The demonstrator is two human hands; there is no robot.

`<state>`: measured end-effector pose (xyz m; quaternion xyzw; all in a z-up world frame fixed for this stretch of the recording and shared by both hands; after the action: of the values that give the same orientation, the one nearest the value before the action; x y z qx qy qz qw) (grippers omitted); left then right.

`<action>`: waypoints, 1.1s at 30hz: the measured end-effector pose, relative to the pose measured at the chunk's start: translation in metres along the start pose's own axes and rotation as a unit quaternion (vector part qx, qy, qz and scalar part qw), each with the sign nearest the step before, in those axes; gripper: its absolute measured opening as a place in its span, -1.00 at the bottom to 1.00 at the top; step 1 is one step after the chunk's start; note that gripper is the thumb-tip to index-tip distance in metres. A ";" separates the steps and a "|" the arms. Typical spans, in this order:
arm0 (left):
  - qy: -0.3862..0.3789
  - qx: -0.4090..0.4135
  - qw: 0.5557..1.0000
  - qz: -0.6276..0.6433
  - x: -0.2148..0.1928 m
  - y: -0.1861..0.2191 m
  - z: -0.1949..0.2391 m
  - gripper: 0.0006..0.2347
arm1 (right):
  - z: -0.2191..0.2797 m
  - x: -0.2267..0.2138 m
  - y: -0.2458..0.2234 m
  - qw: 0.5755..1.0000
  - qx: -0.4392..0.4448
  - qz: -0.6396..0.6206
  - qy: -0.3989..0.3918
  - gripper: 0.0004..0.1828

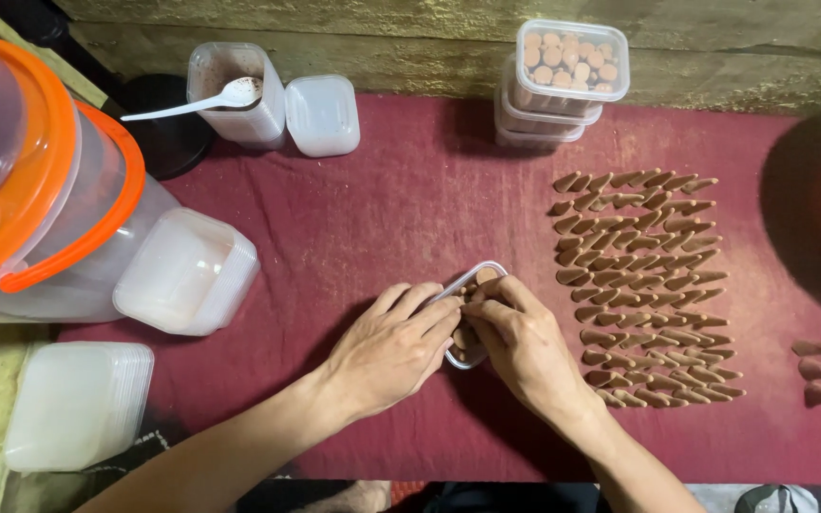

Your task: Picking up incense cones from a table and placing them into a small plastic container for packaging.

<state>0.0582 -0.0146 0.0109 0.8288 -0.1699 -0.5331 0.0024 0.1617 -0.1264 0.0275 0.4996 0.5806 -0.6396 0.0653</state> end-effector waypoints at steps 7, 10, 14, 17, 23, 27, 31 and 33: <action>-0.014 -0.001 1.000 0.027 -0.009 -0.001 -0.010 -0.79 | 0.003 -0.008 0.005 0.999 -0.015 -0.028 0.028 -0.87; -0.001 -0.010 0.999 0.036 -0.017 0.005 -0.020 -0.77 | 0.011 -0.029 -0.001 0.997 -0.034 -0.024 0.064 -0.79; 0.002 0.007 0.997 0.083 -0.037 0.027 -0.054 -0.77 | 0.027 -0.064 -0.010 0.991 -0.066 -0.024 0.115 -0.84; -0.007 0.047 0.993 0.103 -0.030 0.047 -0.079 -0.79 | 0.049 -0.087 0.000 0.984 -0.056 -0.021 0.168 -0.85; -0.045 0.114 0.977 0.177 0.000 0.096 -0.132 -0.79 | 0.097 -0.138 0.034 0.967 0.017 0.007 0.255 -0.86; -0.084 0.154 0.962 0.210 0.021 0.131 -0.165 -0.79 | 0.130 -0.166 0.072 0.948 0.080 0.060 0.301 -0.84; -0.078 0.173 0.948 0.255 0.052 0.166 -0.202 -0.76 | 0.157 -0.199 0.109 0.927 0.119 0.115 0.336 -0.87; -0.088 0.170 0.946 0.262 0.071 0.183 -0.222 -0.73 | 0.172 -0.212 0.137 0.893 0.211 0.215 0.336 -0.79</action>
<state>0.2305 -0.2465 0.0778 0.6930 -0.4685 -0.5478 -0.0143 0.2601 -0.4137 0.0563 0.7993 0.2979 -0.5114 -0.1040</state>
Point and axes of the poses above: each hand's wrist, its own z-axis away from the middle knuckle, its own x-axis out of the palm, y = z × x, the point moved 5 cm from there along -z, towards the middle knuckle
